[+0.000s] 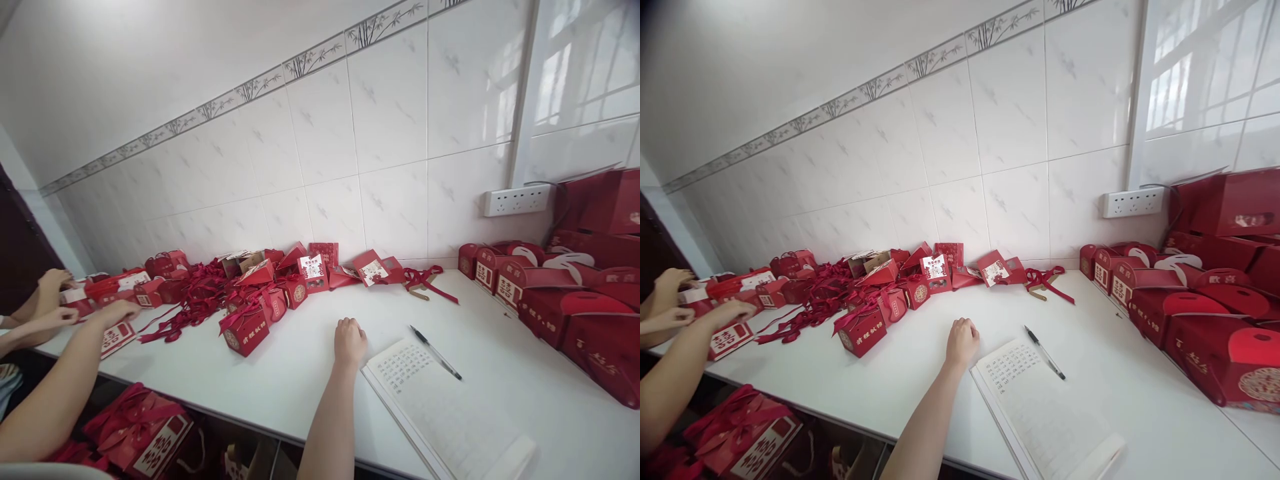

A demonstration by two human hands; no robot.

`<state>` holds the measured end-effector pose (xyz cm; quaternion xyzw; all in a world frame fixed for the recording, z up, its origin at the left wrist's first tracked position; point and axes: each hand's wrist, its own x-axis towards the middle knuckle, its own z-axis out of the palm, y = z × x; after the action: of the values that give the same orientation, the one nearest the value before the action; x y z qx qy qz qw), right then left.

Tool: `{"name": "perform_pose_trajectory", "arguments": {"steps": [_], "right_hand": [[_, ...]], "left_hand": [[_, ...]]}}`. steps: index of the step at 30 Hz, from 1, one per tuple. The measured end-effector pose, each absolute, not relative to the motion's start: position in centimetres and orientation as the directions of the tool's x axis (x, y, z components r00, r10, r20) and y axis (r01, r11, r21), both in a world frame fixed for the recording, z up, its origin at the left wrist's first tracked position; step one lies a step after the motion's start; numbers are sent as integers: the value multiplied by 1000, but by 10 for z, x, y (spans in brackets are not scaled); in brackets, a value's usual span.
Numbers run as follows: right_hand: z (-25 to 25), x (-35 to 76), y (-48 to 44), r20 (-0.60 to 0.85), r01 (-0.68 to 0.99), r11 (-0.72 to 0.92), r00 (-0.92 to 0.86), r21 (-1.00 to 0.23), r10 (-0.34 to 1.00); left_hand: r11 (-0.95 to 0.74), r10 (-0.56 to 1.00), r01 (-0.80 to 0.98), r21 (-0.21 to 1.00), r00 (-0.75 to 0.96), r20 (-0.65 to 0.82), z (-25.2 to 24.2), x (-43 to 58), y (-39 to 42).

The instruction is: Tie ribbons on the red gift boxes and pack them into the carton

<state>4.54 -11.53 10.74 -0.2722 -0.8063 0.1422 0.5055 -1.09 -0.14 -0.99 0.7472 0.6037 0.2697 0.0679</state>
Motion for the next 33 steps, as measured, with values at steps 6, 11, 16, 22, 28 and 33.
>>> {"name": "perform_pose_trajectory", "arguments": {"steps": [6, 11, 16, 22, 28, 33], "right_hand": [[105, 41, -117, 767, 336, 800, -261, -497, 586], [102, 30, -102, 690, 317, 795, -396, -517, 606], [98, -8, -92, 518, 178, 814, -691, -554, 504], [90, -28, -91, 432, -17, 813, -853, -583, 292], [93, -12, -95, 162, -36, 658, -978, -752, 132], [76, -29, -174, 211, -27, 679, -959, -734, 190]], "left_hand": [[-251, 939, 872, 420, 115, 323, -8, -10, -3], [-263, 938, 864, 429, 125, 323, -7, -9, -3], [-278, 938, 855, 437, 143, 317, -9, -10, -6], [-264, 938, 860, 437, 123, 324, -14, -15, -5], [-276, 939, 859, 432, 144, 314, -15, -12, -4], [-289, 943, 851, 438, 176, 281, -12, -9, -6]]}}
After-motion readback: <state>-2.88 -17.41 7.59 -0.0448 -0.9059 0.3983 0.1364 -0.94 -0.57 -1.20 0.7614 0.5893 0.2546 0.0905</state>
